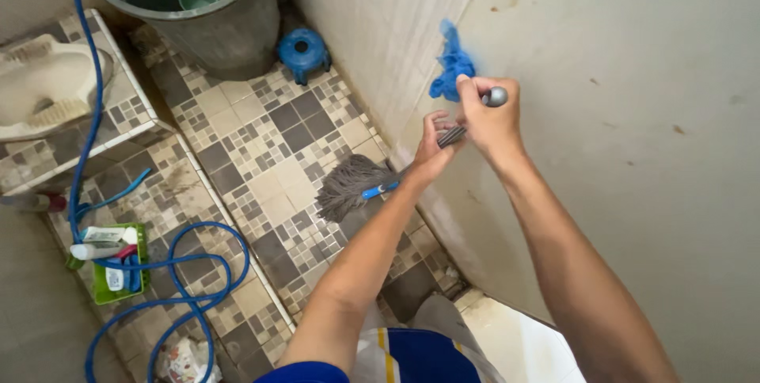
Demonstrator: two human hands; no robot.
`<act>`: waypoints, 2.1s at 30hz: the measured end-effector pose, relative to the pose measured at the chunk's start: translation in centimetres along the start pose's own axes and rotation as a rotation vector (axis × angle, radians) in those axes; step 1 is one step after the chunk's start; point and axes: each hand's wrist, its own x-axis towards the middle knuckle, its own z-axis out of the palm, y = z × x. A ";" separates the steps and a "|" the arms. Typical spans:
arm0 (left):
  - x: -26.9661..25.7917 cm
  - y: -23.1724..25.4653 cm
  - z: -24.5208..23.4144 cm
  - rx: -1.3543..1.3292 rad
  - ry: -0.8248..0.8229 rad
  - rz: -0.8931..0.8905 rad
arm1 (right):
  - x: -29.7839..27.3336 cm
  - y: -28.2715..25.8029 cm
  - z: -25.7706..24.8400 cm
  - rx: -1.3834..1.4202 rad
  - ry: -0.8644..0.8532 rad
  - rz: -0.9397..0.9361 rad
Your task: The person mops the tiled floor of a small bathroom using a grey string mop. They move the mop back and forth across the floor, cleaning around a squat toilet, a bucket, and a blue hose.
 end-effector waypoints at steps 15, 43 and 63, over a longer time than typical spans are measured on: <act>-6.6 7.1 2.7 0.817 0.490 -0.165 | -2.5 0.3 -3.6 0.460 -0.763 -0.063; -12.8 4.5 7.5 0.543 0.675 -0.193 | -9.4 -0.8 -8.1 0.222 -0.915 -0.201; -15.7 6.0 7.0 0.536 0.573 -0.199 | -11.6 1.8 -4.7 0.372 -0.577 0.011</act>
